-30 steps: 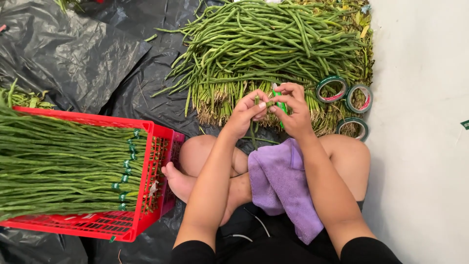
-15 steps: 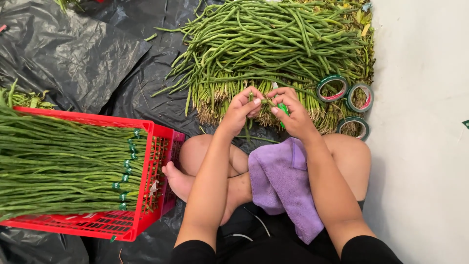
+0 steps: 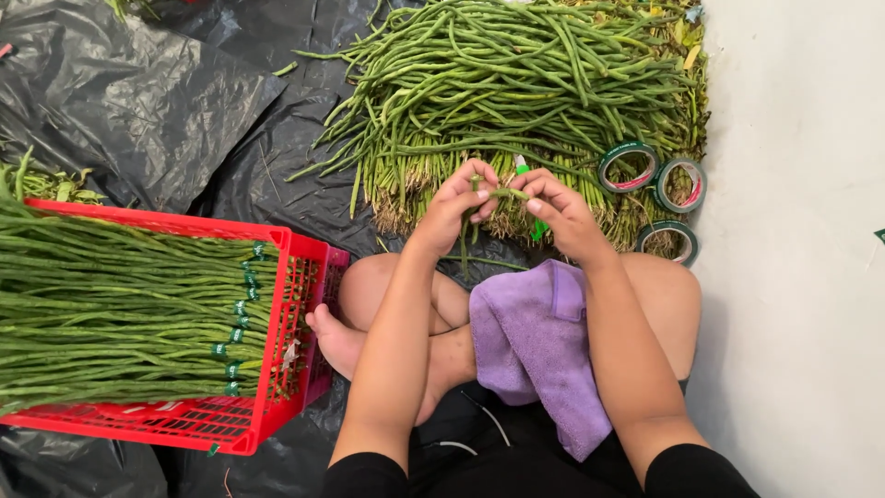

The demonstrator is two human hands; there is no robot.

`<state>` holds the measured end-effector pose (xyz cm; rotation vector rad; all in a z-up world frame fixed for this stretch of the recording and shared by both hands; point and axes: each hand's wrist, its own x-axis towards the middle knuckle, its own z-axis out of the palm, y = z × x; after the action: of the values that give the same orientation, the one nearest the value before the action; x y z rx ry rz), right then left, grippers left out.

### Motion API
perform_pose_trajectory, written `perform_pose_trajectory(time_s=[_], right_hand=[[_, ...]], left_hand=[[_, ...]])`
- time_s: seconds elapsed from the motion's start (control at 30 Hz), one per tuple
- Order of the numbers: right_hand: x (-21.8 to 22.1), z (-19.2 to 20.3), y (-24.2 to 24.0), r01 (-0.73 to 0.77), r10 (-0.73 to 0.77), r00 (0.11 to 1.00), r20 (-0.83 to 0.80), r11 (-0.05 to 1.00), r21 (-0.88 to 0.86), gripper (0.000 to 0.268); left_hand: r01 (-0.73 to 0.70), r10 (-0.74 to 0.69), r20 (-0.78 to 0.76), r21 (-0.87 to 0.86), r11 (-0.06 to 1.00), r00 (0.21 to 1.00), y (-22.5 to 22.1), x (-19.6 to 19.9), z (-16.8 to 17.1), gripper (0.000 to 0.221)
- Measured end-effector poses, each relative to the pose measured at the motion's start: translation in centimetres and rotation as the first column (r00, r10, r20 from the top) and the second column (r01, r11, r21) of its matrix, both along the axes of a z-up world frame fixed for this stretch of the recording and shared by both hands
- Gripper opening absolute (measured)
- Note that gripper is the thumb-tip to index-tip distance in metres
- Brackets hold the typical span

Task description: Cleaning and trimming long green beans using a cloth and a small tool

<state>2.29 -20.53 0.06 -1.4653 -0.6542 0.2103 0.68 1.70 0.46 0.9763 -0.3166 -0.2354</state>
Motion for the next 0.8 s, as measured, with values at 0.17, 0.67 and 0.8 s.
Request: perform_pose_trajectory(time_s=[0.17, 0.67, 0.8], right_hand=[[0.2, -0.2, 0.4, 0.101, -0.065, 0.987, -0.149, 0.964, 0.245, 0.017], [-0.7, 4.4, 1.1, 0.588, -0.347, 0.741, 0.576, 0.749, -0.305, 0.038], [-1.0, 4.5, 1.8, 0.648, -0.263, 0.635, 0.727, 0.693, -0.315, 0.037]], left_hand=[[-0.006, 0.005, 0.008, 0.066, 0.998, 1.000, -0.1, 0.4, -1.5, 0.018], [-0.271, 0.245, 0.153, 0.177, 0.946, 0.957, -0.7, 0.6, -2.0, 0.021], [-0.301, 0.257, 0.185, 0.276, 0.913, 0.949, -0.4, 0.5, -1.7, 0.020]])
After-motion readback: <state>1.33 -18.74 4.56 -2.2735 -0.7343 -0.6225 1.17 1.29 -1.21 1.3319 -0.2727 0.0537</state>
